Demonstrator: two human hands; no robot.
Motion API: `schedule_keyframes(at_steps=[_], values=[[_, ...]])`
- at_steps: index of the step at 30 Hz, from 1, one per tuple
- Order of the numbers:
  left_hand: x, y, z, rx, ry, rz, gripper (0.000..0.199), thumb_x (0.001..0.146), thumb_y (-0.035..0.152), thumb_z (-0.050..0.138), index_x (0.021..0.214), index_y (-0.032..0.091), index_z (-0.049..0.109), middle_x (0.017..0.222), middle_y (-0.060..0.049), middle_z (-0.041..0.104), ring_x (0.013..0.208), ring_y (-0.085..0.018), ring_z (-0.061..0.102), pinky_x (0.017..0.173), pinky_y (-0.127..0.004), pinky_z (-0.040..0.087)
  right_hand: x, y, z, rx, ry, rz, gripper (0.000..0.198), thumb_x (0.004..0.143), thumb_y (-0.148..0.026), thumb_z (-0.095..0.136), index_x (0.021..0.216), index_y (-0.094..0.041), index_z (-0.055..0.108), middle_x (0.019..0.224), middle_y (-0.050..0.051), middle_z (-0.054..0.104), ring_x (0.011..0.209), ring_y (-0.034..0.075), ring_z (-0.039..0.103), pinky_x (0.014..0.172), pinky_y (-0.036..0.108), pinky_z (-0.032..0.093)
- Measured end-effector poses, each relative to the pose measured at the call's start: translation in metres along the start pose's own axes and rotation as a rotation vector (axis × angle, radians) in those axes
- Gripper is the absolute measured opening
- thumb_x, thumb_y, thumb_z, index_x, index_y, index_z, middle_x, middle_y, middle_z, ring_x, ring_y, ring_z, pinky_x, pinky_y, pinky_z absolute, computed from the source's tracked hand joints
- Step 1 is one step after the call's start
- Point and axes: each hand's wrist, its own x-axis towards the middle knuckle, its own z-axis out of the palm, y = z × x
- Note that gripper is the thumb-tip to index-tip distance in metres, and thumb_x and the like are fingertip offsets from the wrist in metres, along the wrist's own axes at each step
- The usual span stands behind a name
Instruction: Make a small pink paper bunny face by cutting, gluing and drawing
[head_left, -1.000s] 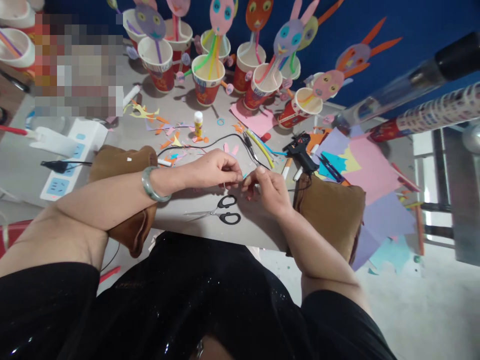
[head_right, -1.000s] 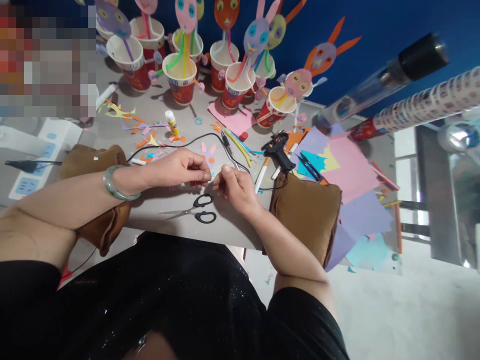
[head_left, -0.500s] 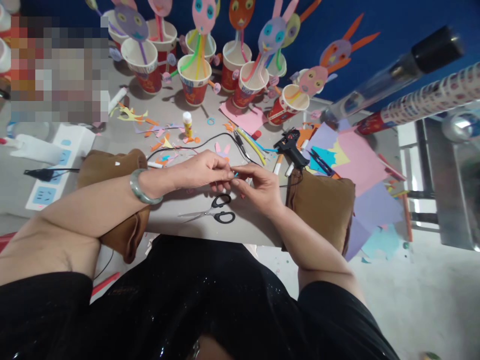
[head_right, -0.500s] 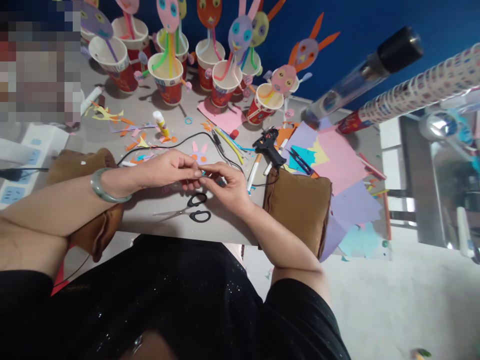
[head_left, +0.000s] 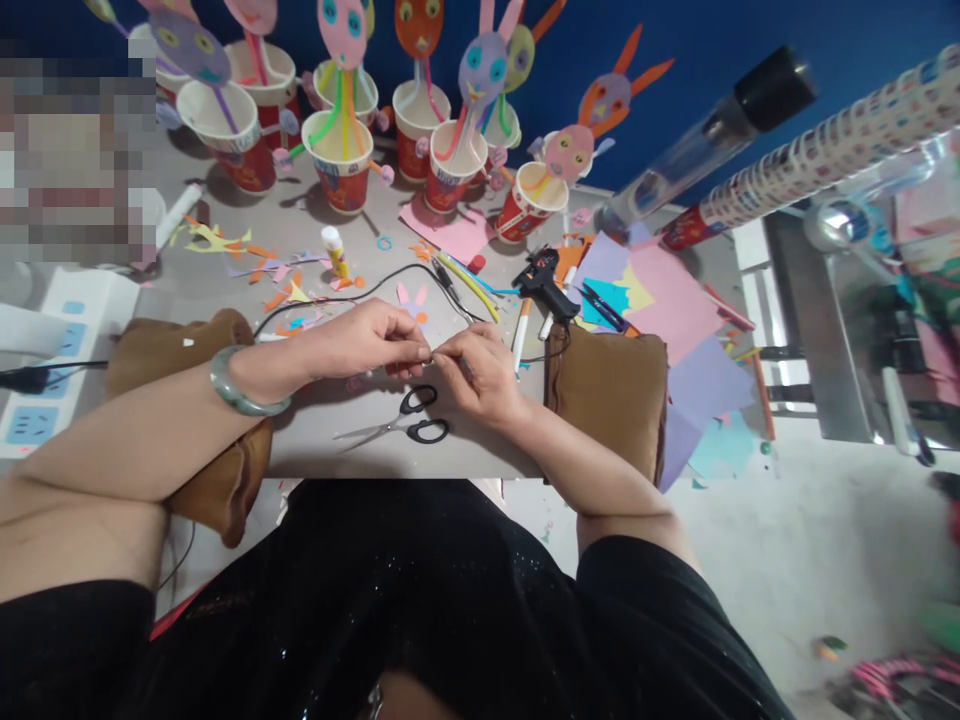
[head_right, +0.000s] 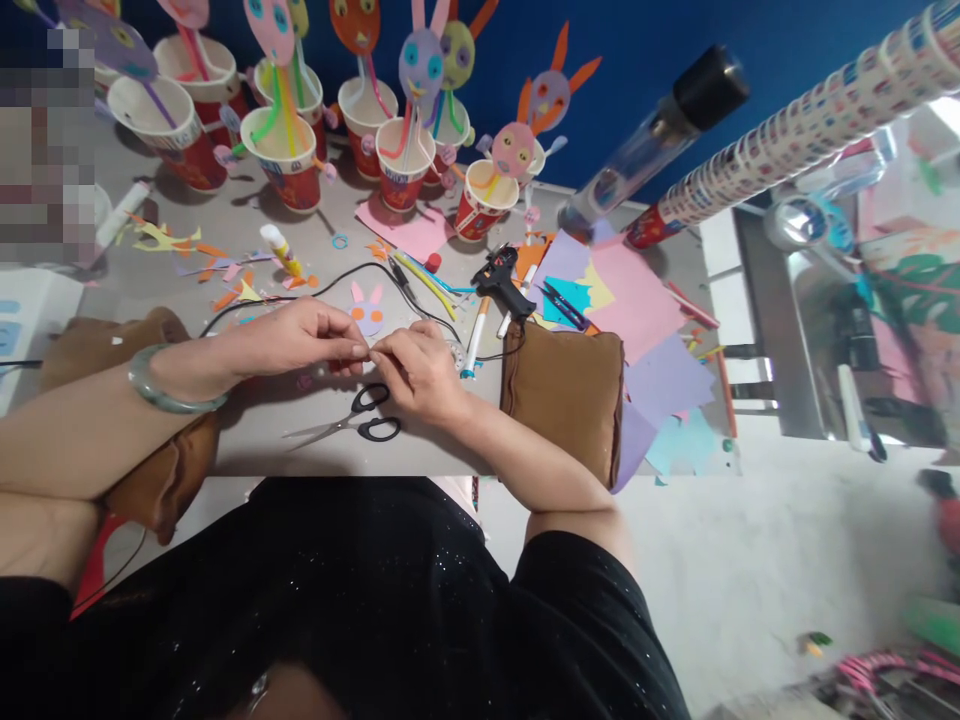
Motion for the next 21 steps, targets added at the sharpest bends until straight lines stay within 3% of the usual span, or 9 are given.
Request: schedule_keyframes(at_steps=[5, 10, 16, 21], values=[[0.0, 0.004, -0.003, 0.012, 0.004, 0.047, 0.018, 0.083, 0.026, 0.073, 0.069, 0.014, 0.075, 0.061, -0.002, 0.069, 0.055, -0.01, 0.061, 0.054, -0.02, 0.046, 0.0, 0.0, -0.001, -0.1, -0.067, -0.078, 0.019, 0.105, -0.025, 0.042, 0.091, -0.024, 0.055, 0.077, 0.002, 0.067, 0.066, 0.017, 0.055, 0.084, 0.04, 0.041], [0.002, 0.001, -0.006, 0.058, 0.015, 0.11, 0.01, 0.078, 0.023, 0.076, 0.072, 0.015, 0.078, 0.069, -0.002, 0.071, 0.06, -0.01, 0.06, 0.057, -0.021, 0.046, -0.001, 0.001, 0.001, -0.031, -0.106, -0.017, 0.027, 0.108, -0.031, 0.035, 0.089, -0.024, 0.053, 0.074, 0.001, 0.062, 0.065, 0.017, 0.05, 0.087, 0.041, 0.042], [0.004, -0.001, -0.002, 0.094, 0.081, 0.144, 0.006, 0.072, 0.019, 0.078, 0.069, 0.015, 0.076, 0.072, -0.003, 0.072, 0.067, -0.012, 0.063, 0.064, -0.024, 0.049, 0.002, -0.005, -0.001, 0.152, -0.153, 0.209, 0.049, 0.109, -0.053, 0.031, 0.076, -0.024, 0.052, 0.068, 0.003, 0.062, 0.076, 0.02, 0.055, 0.082, 0.038, 0.045], [0.004, -0.002, 0.0, 0.076, 0.138, 0.115, 0.014, 0.069, 0.024, 0.081, 0.067, 0.014, 0.072, 0.071, -0.003, 0.072, 0.068, -0.014, 0.064, 0.066, -0.026, 0.048, 0.009, -0.013, -0.004, 0.433, -0.215, 0.422, 0.058, 0.105, -0.066, 0.035, 0.071, -0.023, 0.054, 0.061, 0.0, 0.062, 0.059, 0.015, 0.054, 0.07, 0.033, 0.047]])
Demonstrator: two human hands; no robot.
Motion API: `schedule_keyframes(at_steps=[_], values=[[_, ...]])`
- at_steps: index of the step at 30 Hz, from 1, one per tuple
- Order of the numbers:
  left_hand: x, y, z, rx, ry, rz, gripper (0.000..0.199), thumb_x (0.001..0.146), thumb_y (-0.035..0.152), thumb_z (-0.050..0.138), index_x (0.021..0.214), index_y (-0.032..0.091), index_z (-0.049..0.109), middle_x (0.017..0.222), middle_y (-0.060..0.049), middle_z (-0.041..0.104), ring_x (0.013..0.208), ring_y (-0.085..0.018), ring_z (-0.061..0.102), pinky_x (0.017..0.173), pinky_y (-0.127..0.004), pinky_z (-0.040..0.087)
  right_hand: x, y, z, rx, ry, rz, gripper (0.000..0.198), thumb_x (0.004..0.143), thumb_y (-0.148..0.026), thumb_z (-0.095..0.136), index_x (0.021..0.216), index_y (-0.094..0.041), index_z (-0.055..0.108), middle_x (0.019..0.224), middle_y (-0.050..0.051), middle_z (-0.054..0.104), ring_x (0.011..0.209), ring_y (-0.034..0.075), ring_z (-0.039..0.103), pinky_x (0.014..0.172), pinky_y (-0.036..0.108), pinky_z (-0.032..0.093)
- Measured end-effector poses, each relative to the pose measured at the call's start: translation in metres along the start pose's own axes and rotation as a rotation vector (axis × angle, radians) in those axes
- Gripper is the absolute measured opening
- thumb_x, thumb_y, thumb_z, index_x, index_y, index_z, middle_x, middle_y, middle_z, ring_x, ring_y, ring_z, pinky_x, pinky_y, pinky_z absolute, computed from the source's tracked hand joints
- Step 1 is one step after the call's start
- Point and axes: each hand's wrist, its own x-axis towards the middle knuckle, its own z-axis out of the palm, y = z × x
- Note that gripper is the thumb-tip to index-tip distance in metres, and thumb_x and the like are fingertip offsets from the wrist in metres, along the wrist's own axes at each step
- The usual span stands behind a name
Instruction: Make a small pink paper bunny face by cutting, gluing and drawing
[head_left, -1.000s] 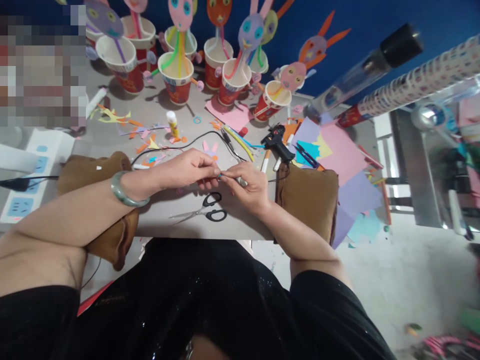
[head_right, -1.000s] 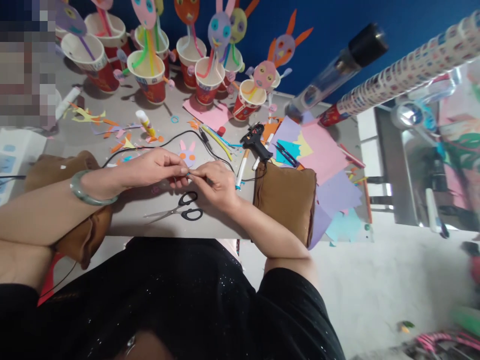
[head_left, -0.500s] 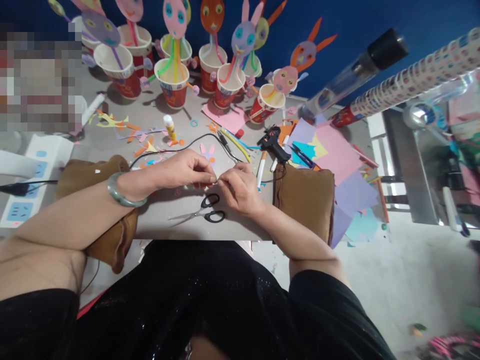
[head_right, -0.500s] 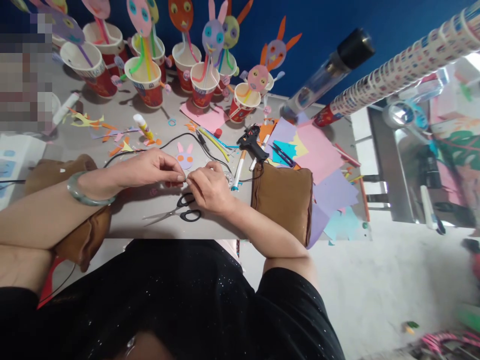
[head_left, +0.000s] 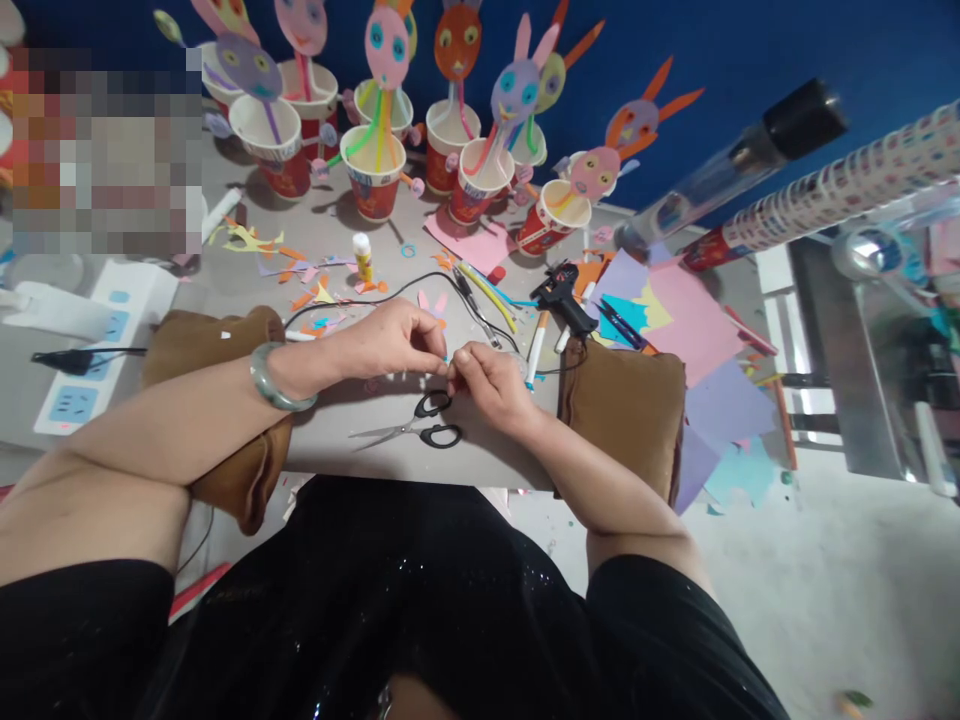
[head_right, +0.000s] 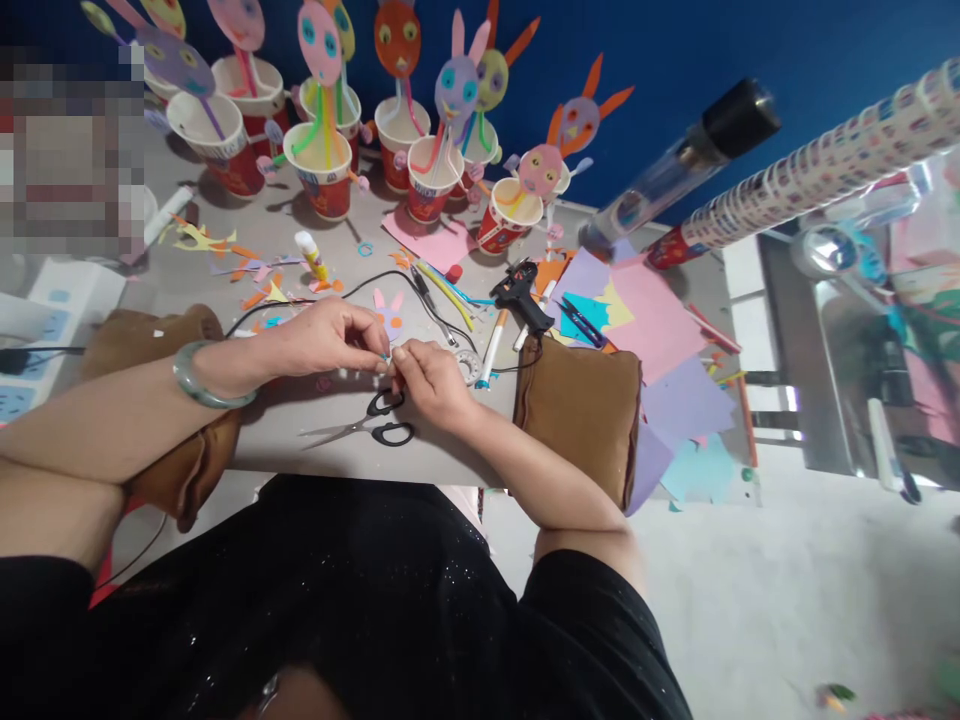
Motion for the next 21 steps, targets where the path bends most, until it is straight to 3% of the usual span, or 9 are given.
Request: schedule_keyframes(at_steps=[6, 12, 16, 21], values=[[0.0, 0.002, -0.001, 0.024, -0.009, -0.009, 0.017, 0.076, 0.029, 0.077, 0.068, 0.014, 0.072, 0.062, -0.001, 0.067, 0.06, -0.011, 0.059, 0.057, -0.024, 0.043, 0.002, -0.002, 0.0, 0.198, -0.027, 0.148, 0.06, 0.097, -0.075, 0.045, 0.074, -0.022, 0.059, 0.058, -0.001, 0.063, 0.05, 0.011, 0.05, 0.055, 0.028, 0.043], [0.0, 0.001, -0.002, 0.044, 0.009, 0.025, 0.035, 0.091, 0.038, 0.065, 0.064, 0.015, 0.066, 0.058, -0.001, 0.065, 0.051, -0.01, 0.057, 0.051, -0.022, 0.041, 0.003, 0.005, -0.003, 0.184, 0.014, 0.149, 0.057, 0.093, -0.075, 0.053, 0.076, -0.022, 0.059, 0.06, -0.001, 0.061, 0.051, 0.011, 0.051, 0.053, 0.027, 0.042], [0.0, -0.001, -0.006, 0.109, 0.068, 0.059, 0.043, 0.095, 0.045, 0.06, 0.064, 0.016, 0.067, 0.059, -0.003, 0.066, 0.053, -0.011, 0.059, 0.053, -0.023, 0.042, 0.003, 0.001, -0.015, 0.066, 0.047, 0.119, 0.042, 0.096, -0.058, 0.06, 0.074, -0.022, 0.058, 0.06, -0.002, 0.062, 0.05, 0.012, 0.053, 0.055, 0.028, 0.044], [0.003, -0.005, -0.009, 0.242, 0.112, 0.131, 0.044, 0.086, 0.037, 0.068, 0.051, 0.018, 0.05, 0.049, 0.004, 0.048, 0.051, -0.008, 0.044, 0.052, -0.025, 0.032, 0.003, -0.002, -0.033, -0.128, -0.106, 0.048, 0.019, 0.09, -0.029, 0.064, 0.073, -0.021, 0.062, 0.055, -0.003, 0.063, 0.052, 0.013, 0.058, 0.061, 0.029, 0.047]])
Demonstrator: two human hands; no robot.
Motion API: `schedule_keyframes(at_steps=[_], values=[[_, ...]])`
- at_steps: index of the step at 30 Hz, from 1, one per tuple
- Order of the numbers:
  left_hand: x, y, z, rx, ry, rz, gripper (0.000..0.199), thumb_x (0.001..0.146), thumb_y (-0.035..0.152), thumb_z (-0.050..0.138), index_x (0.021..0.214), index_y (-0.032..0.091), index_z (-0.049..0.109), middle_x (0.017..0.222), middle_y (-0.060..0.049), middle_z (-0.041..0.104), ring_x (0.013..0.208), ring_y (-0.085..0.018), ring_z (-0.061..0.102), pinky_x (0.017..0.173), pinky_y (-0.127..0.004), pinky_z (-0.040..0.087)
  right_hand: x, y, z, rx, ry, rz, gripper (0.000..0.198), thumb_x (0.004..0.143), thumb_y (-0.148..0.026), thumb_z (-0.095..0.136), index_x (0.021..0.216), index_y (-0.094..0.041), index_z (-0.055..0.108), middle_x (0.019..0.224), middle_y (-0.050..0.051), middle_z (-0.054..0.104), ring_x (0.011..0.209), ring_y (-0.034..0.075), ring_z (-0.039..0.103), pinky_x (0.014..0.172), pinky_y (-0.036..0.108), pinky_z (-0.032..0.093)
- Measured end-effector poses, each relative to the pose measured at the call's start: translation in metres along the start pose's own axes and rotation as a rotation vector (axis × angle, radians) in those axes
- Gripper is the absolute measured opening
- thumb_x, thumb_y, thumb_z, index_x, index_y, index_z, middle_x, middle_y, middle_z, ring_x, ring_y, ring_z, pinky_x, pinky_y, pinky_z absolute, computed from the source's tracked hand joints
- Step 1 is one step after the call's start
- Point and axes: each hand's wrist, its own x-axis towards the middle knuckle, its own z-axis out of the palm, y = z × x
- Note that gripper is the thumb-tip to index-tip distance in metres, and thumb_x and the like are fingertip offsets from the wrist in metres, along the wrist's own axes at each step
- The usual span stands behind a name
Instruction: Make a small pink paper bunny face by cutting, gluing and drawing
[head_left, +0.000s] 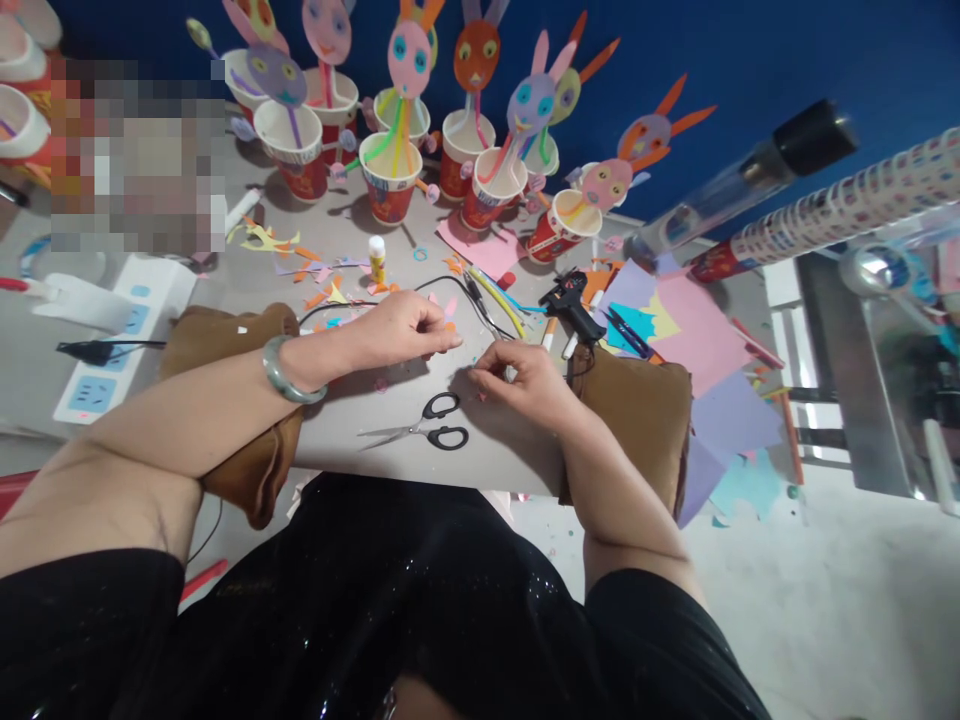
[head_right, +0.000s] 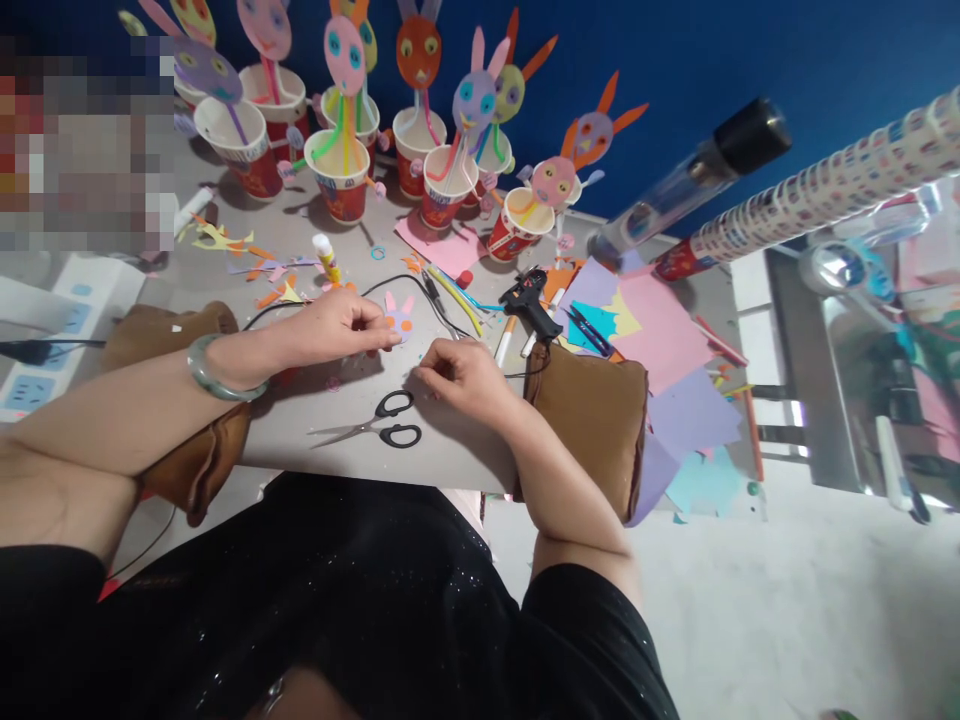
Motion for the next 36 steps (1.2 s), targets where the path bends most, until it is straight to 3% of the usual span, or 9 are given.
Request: schedule_keyframes(at_steps=[2, 6, 9, 11, 14, 21, 28, 32, 36], values=[[0.002, -0.003, 0.002, -0.016, 0.056, 0.03, 0.031, 0.079, 0.03, 0.073, 0.058, 0.018, 0.054, 0.056, 0.004, 0.053, 0.055, -0.009, 0.047, 0.055, -0.024, 0.034, -0.001, 0.003, -0.004, -0.075, 0.041, -0.033, 0.004, 0.085, -0.023, 0.068, 0.084, -0.02, 0.067, 0.064, -0.002, 0.068, 0.056, 0.014, 0.06, 0.066, 0.031, 0.05], [0.003, -0.004, 0.004, -0.024, 0.134, 0.047, 0.004, 0.078, 0.02, 0.069, 0.08, 0.017, 0.067, 0.065, 0.004, 0.061, 0.06, -0.01, 0.053, 0.06, -0.024, 0.038, -0.001, 0.008, -0.01, -0.195, 0.171, -0.117, 0.037, 0.084, -0.026, 0.072, 0.12, -0.02, 0.068, 0.099, 0.006, 0.075, 0.08, 0.02, 0.07, 0.083, 0.038, 0.053], [0.0, 0.003, 0.001, 0.044, 0.15, 0.08, 0.017, 0.085, 0.026, 0.063, 0.071, 0.017, 0.063, 0.053, 0.007, 0.045, 0.053, -0.009, 0.042, 0.056, -0.026, 0.031, 0.0, 0.008, -0.012, -0.242, 0.212, -0.179, 0.013, 0.091, -0.035, 0.069, 0.088, -0.022, 0.069, 0.093, 0.007, 0.076, 0.086, 0.023, 0.071, 0.085, 0.039, 0.052], [-0.003, 0.007, -0.002, 0.068, 0.191, 0.135, 0.024, 0.088, 0.029, 0.062, 0.066, 0.018, 0.061, 0.053, 0.007, 0.041, 0.054, -0.009, 0.037, 0.056, -0.027, 0.029, 0.0, 0.006, -0.013, -0.275, 0.216, -0.201, 0.035, 0.095, -0.039, 0.065, 0.065, -0.023, 0.057, 0.079, 0.006, 0.074, 0.078, 0.021, 0.07, 0.083, 0.039, 0.05], [-0.005, 0.008, -0.006, 0.045, 0.27, 0.188, 0.029, 0.09, 0.035, 0.06, 0.066, 0.019, 0.06, 0.053, 0.006, 0.041, 0.053, -0.01, 0.034, 0.054, -0.029, 0.027, 0.001, 0.003, -0.011, -0.335, 0.204, -0.189, 0.041, 0.097, -0.042, 0.061, 0.062, -0.023, 0.055, 0.067, 0.003, 0.071, 0.067, 0.019, 0.065, 0.083, 0.039, 0.048], [0.0, 0.005, -0.013, -0.098, 0.582, 0.282, 0.029, 0.091, 0.038, 0.063, 0.068, 0.023, 0.055, 0.058, 0.005, 0.039, 0.054, -0.011, 0.031, 0.054, -0.032, 0.026, 0.0, 0.003, -0.006, -0.391, 0.085, -0.15, 0.023, 0.095, -0.035, 0.061, 0.105, -0.019, 0.074, 0.077, 0.003, 0.077, 0.072, 0.021, 0.071, 0.089, 0.041, 0.048], [0.004, 0.01, -0.044, -0.201, 0.952, 0.401, 0.043, 0.092, 0.064, 0.063, 0.068, 0.028, 0.055, 0.059, 0.004, 0.044, 0.056, -0.012, 0.036, 0.059, -0.035, 0.034, 0.012, -0.002, 0.013, -0.452, -0.131, -0.209, 0.022, 0.097, -0.036, 0.059, 0.1, -0.021, 0.074, 0.08, 0.005, 0.076, 0.076, 0.021, 0.068, 0.089, 0.042, 0.044], [0.008, 0.002, -0.055, -0.368, 0.97, 0.366, 0.048, 0.082, 0.071, 0.073, 0.068, 0.029, 0.057, 0.066, 0.004, 0.052, 0.056, -0.011, 0.035, 0.053, -0.034, 0.028, 0.022, -0.011, 0.028, -0.554, -0.232, -0.263, 0.021, 0.098, -0.029, 0.056, 0.101, -0.019, 0.074, 0.085, 0.007, 0.076, 0.083, 0.022, 0.067, 0.093, 0.041, 0.04], [0.011, -0.001, -0.055, -0.399, 0.913, 0.23, 0.053, 0.08, 0.077, 0.07, 0.071, 0.028, 0.053, 0.06, 0.006, 0.042, 0.051, -0.009, 0.029, 0.05, -0.032, 0.023, 0.028, -0.026, 0.042, -0.661, -0.333, -0.345, 0.024, 0.099, -0.026, 0.053, 0.104, -0.015, 0.074, 0.086, 0.01, 0.074, 0.082, 0.022, 0.064, 0.093, 0.04, 0.037]])
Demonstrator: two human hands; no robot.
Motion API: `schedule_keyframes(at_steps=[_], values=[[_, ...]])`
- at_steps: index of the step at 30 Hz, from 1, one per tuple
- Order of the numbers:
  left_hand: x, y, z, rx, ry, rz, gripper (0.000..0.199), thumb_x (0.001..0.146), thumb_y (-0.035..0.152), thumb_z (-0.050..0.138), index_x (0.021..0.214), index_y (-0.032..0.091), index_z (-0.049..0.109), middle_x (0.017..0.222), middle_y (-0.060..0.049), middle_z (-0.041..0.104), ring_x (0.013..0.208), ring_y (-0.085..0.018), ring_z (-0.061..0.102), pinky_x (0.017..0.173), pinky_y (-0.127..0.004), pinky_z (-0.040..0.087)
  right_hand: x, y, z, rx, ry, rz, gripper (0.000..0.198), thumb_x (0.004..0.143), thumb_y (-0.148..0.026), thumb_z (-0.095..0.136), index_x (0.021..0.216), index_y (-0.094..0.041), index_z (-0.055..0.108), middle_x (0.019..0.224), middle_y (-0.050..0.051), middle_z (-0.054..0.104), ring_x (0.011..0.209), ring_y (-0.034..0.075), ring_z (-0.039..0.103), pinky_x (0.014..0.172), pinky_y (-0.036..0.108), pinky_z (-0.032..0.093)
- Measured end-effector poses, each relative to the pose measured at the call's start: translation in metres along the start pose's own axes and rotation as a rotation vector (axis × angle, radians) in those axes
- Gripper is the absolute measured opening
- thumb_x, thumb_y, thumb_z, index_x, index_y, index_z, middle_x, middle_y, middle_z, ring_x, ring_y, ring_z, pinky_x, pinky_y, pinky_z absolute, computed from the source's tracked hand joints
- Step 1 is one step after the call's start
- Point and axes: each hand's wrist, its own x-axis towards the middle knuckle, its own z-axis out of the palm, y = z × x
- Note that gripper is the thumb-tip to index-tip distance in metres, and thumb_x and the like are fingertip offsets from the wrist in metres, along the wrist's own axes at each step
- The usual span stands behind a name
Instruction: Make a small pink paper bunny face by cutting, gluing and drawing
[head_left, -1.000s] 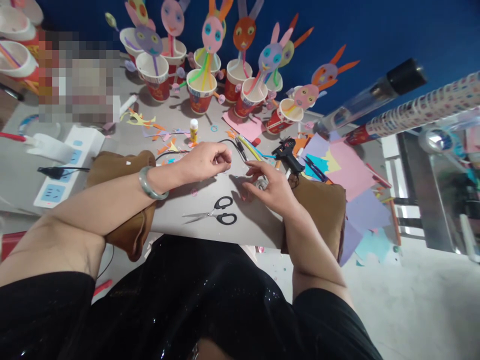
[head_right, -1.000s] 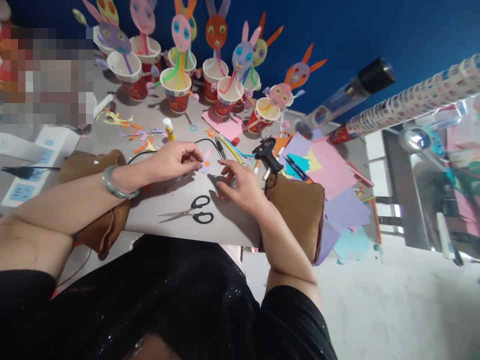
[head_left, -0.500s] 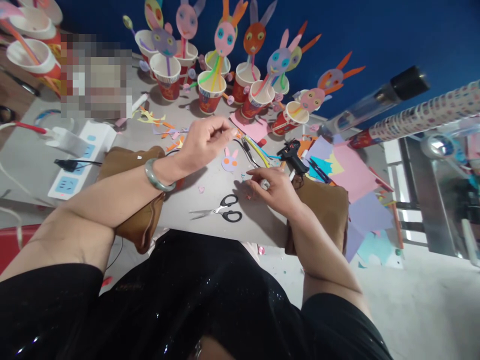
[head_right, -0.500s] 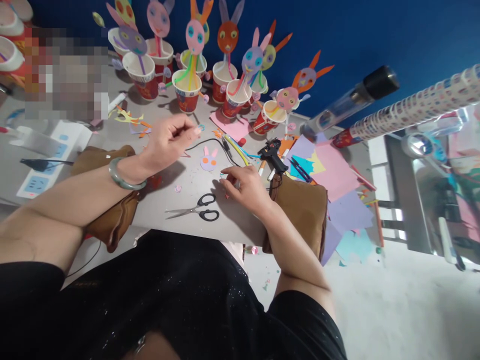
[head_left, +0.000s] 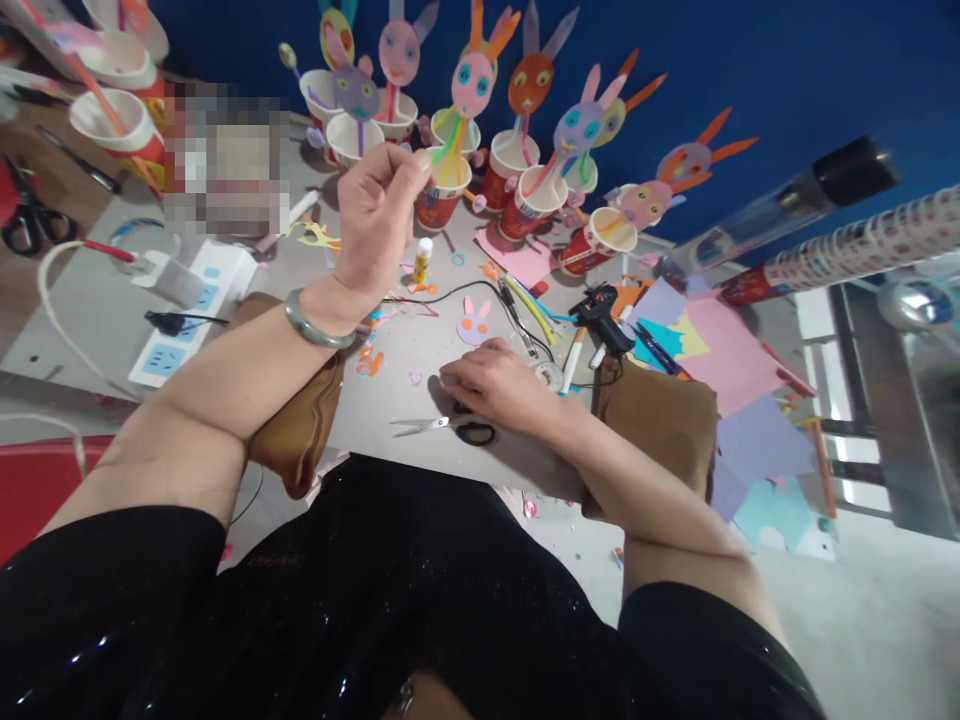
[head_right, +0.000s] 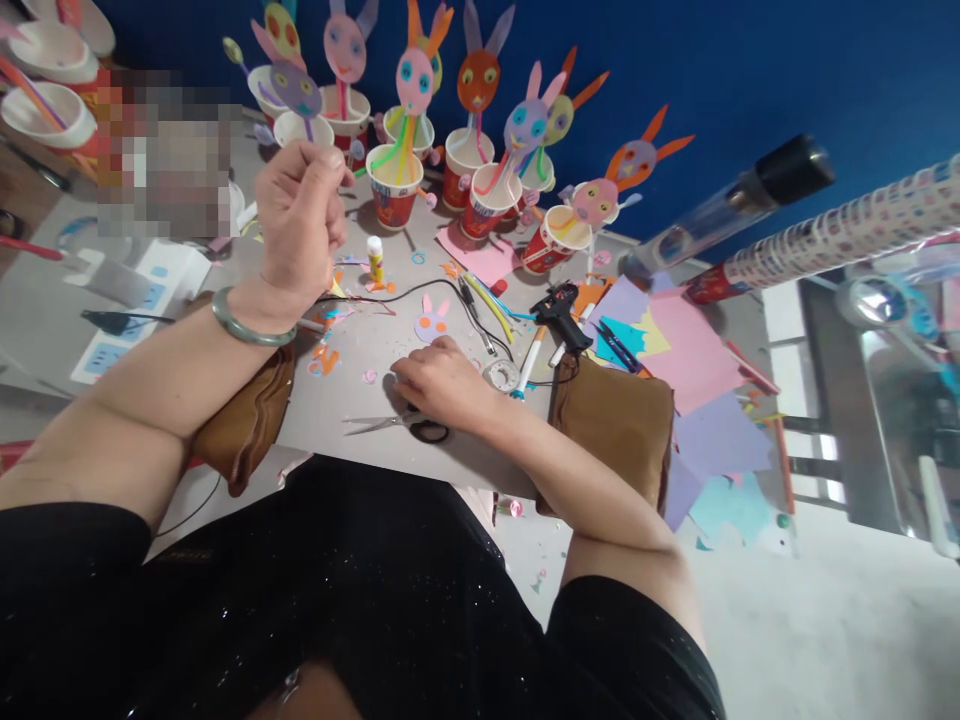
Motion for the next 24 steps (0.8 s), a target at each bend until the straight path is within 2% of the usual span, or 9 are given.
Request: schedule_keyframes(at_steps=[4, 6, 7, 8, 12, 15, 18, 22, 24], values=[[0.005, -0.001, 0.002, 0.093, 0.006, -0.026, 0.054, 0.086, 0.08, 0.058, 0.073, 0.028, 0.05, 0.067, 0.004, 0.045, 0.053, -0.011, 0.03, 0.05, -0.035, 0.022, 0.007, -0.016, 0.003, -0.047, -0.061, -0.087, 0.026, 0.101, -0.026, 0.049, 0.099, -0.016, 0.073, 0.08, 0.007, 0.07, 0.075, 0.02, 0.057, 0.087, 0.038, 0.034], [0.008, -0.001, 0.0, 0.17, -0.101, -0.007, 0.063, 0.084, 0.09, 0.046, 0.073, 0.028, 0.047, 0.065, 0.004, 0.041, 0.06, -0.011, 0.033, 0.051, -0.034, 0.024, 0.006, -0.019, 0.006, -0.038, -0.064, -0.104, 0.028, 0.101, -0.025, 0.046, 0.095, -0.017, 0.072, 0.078, 0.006, 0.068, 0.072, 0.019, 0.055, 0.086, 0.038, 0.033], [0.007, -0.001, -0.003, 0.227, -0.266, -0.006, 0.065, 0.084, 0.093, 0.042, 0.076, 0.029, 0.049, 0.064, 0.004, 0.042, 0.064, -0.011, 0.036, 0.053, -0.032, 0.026, 0.006, -0.019, 0.008, -0.028, -0.06, -0.107, 0.028, 0.101, -0.025, 0.045, 0.093, -0.018, 0.071, 0.077, 0.005, 0.068, 0.072, 0.018, 0.054, 0.086, 0.038, 0.033], [0.005, 0.001, -0.006, 0.244, -0.332, -0.013, 0.063, 0.084, 0.092, 0.044, 0.078, 0.029, 0.053, 0.062, 0.004, 0.042, 0.067, -0.011, 0.039, 0.054, -0.031, 0.028, 0.004, -0.018, 0.009, -0.017, -0.057, -0.107, 0.028, 0.101, -0.025, 0.045, 0.092, -0.019, 0.071, 0.077, 0.005, 0.067, 0.072, 0.018, 0.053, 0.086, 0.038, 0.032], [-0.017, 0.008, -0.02, 0.214, -0.45, -0.11, 0.056, 0.085, 0.087, 0.053, 0.087, 0.032, 0.062, 0.056, 0.005, 0.044, 0.07, -0.011, 0.048, 0.054, -0.031, 0.032, -0.001, -0.011, 0.01, 0.006, -0.054, -0.078, 0.028, 0.1, -0.027, 0.046, 0.088, -0.02, 0.07, 0.075, 0.004, 0.065, 0.071, 0.019, 0.052, 0.086, 0.038, 0.033], [-0.024, 0.01, -0.022, 0.186, -0.386, -0.186, 0.051, 0.086, 0.083, 0.056, 0.091, 0.033, 0.064, 0.055, 0.005, 0.046, 0.068, -0.012, 0.053, 0.052, -0.031, 0.033, -0.001, -0.008, 0.01, 0.053, -0.044, -0.054, 0.026, 0.099, -0.027, 0.049, 0.087, -0.021, 0.071, 0.073, 0.004, 0.065, 0.07, 0.019, 0.054, 0.086, 0.039, 0.034], [-0.009, 0.003, -0.015, 0.177, -0.269, -0.236, 0.049, 0.087, 0.081, 0.053, 0.09, 0.033, 0.062, 0.053, 0.005, 0.043, 0.061, -0.013, 0.053, 0.049, -0.032, 0.03, 0.007, -0.009, 0.012, 0.125, -0.012, -0.031, 0.026, 0.1, -0.028, 0.05, 0.094, -0.021, 0.074, 0.078, 0.005, 0.071, 0.074, 0.02, 0.06, 0.087, 0.039, 0.035], [0.017, -0.007, -0.002, 0.06, 0.046, -0.215, 0.05, 0.089, 0.077, 0.048, 0.074, 0.029, 0.047, 0.052, 0.006, 0.027, 0.047, -0.011, 0.028, 0.046, -0.035, 0.021, 0.034, -0.014, 0.019, 0.175, 0.031, 0.015, 0.03, 0.102, -0.031, 0.048, 0.107, -0.017, 0.074, 0.094, 0.01, 0.078, 0.085, 0.021, 0.067, 0.093, 0.04, 0.035], [0.021, -0.009, 0.002, 0.003, 0.063, -0.235, 0.054, 0.086, 0.079, 0.054, 0.072, 0.028, 0.044, 0.052, 0.008, 0.026, 0.047, -0.009, 0.02, 0.046, -0.034, 0.02, 0.053, -0.017, 0.023, 0.185, 0.043, 0.044, 0.027, 0.101, -0.029, 0.052, 0.109, -0.017, 0.074, 0.099, 0.01, 0.079, 0.089, 0.022, 0.067, 0.093, 0.039, 0.035]])
